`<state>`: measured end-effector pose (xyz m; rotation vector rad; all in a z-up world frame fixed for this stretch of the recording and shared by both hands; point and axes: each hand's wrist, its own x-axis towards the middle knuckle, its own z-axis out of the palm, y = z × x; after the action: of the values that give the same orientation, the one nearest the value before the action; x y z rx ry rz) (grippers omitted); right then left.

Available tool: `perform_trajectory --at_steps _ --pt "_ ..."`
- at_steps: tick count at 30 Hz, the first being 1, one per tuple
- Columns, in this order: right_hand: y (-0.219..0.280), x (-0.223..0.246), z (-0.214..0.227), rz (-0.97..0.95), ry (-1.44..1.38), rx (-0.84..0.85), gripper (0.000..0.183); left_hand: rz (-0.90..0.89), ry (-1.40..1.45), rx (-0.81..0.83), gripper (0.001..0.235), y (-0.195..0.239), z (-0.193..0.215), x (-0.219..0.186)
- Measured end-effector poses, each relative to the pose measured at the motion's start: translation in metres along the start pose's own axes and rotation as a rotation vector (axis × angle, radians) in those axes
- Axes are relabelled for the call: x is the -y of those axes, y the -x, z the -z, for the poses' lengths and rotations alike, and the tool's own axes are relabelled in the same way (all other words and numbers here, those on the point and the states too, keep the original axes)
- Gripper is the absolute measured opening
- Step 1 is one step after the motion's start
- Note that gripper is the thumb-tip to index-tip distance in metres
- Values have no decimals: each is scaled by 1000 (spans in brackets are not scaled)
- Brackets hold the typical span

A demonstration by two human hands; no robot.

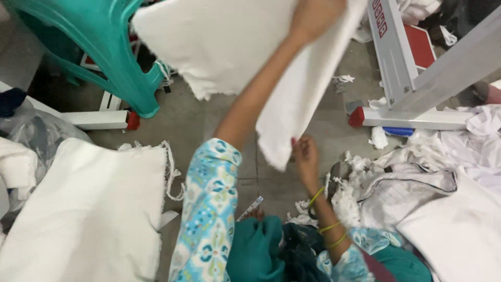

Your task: The recorder measures and cuts pieces of white fabric or synthetic material on the floor of a workshop.

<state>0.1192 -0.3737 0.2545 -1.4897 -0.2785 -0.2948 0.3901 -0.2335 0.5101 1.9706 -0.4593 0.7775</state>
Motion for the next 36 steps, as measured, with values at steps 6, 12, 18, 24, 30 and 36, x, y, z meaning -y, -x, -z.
perform_trajectory --at_steps 6,12,18,24,30,36 --pt "189 -177 -57 -566 -113 162 17 -12 -127 751 56 244 -158 30" --pt "238 -160 -70 -1070 -361 275 28 119 44 1123 44 432 -132 94" --pt "295 -205 -23 -860 -68 164 34 182 52 824 37 400 -70 99" --pt "232 -140 87 -547 260 -49 23 143 -84 521 22 306 -1 36" --pt "108 18 178 -59 503 -400 22 -196 -363 150 20 224 112 -39" --pt "18 215 173 473 754 -414 17 -305 -266 -103 21 209 216 -122"
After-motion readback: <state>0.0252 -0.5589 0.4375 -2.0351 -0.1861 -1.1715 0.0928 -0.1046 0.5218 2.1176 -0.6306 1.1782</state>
